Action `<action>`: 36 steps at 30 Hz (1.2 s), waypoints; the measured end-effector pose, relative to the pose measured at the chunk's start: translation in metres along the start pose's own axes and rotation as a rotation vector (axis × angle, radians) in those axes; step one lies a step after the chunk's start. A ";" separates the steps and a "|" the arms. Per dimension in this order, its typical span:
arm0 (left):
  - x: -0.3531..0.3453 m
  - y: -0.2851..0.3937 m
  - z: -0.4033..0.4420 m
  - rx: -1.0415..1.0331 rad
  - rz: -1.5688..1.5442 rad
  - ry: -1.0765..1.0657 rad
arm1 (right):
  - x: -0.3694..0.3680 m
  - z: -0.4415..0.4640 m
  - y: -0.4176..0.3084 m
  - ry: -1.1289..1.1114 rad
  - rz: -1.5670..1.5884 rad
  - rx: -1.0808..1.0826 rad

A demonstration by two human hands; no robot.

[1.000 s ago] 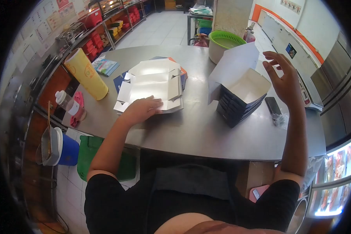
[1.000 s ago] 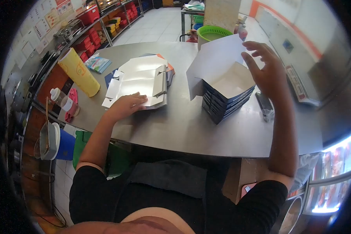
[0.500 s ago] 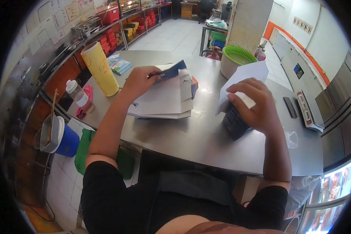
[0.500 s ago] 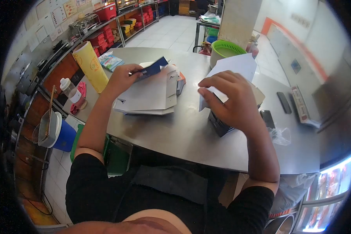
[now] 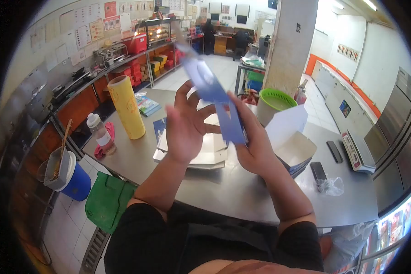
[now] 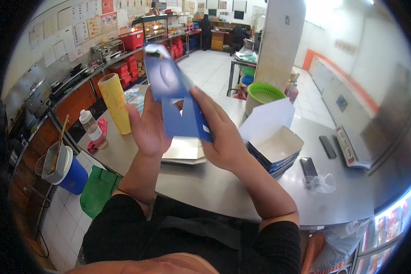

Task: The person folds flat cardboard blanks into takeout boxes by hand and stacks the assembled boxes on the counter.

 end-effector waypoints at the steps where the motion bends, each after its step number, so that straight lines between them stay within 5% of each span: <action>1: 0.006 0.008 0.007 0.062 -0.132 0.029 | 0.002 0.000 0.001 -0.034 -0.096 0.053; 6: 0.007 0.030 0.020 0.171 0.139 0.095 | 0.017 -0.016 -0.001 0.133 -0.362 0.178; 10: 0.017 0.017 0.022 0.238 0.082 0.038 | 0.009 -0.029 0.008 0.386 0.044 0.094; 14: 0.024 0.010 0.031 0.395 0.298 0.010 | 0.002 -0.049 0.028 0.594 -0.125 -0.036; 17: 0.024 0.010 0.031 0.449 0.368 0.009 | 0.015 -0.038 0.041 0.384 0.079 0.305; 25: 0.010 0.004 0.029 0.293 0.414 0.104 | 0.026 -0.029 0.029 0.143 -0.152 0.065; 31: -0.011 -0.025 0.018 0.164 0.614 0.153 | 0.014 -0.031 0.032 0.443 0.031 0.048; 36: -0.024 -0.024 0.017 0.143 0.287 0.143 | 0.013 -0.031 0.034 0.503 0.083 0.166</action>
Point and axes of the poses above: each hand's wrist, its own z-axis towards the middle knuckle, its own x-axis out of the back of the hand, y = z × x, the point moved 1 cm from there along z, towards the middle knuckle, and after that the axes turned 7 degrees about x, right-handed, at the moved point
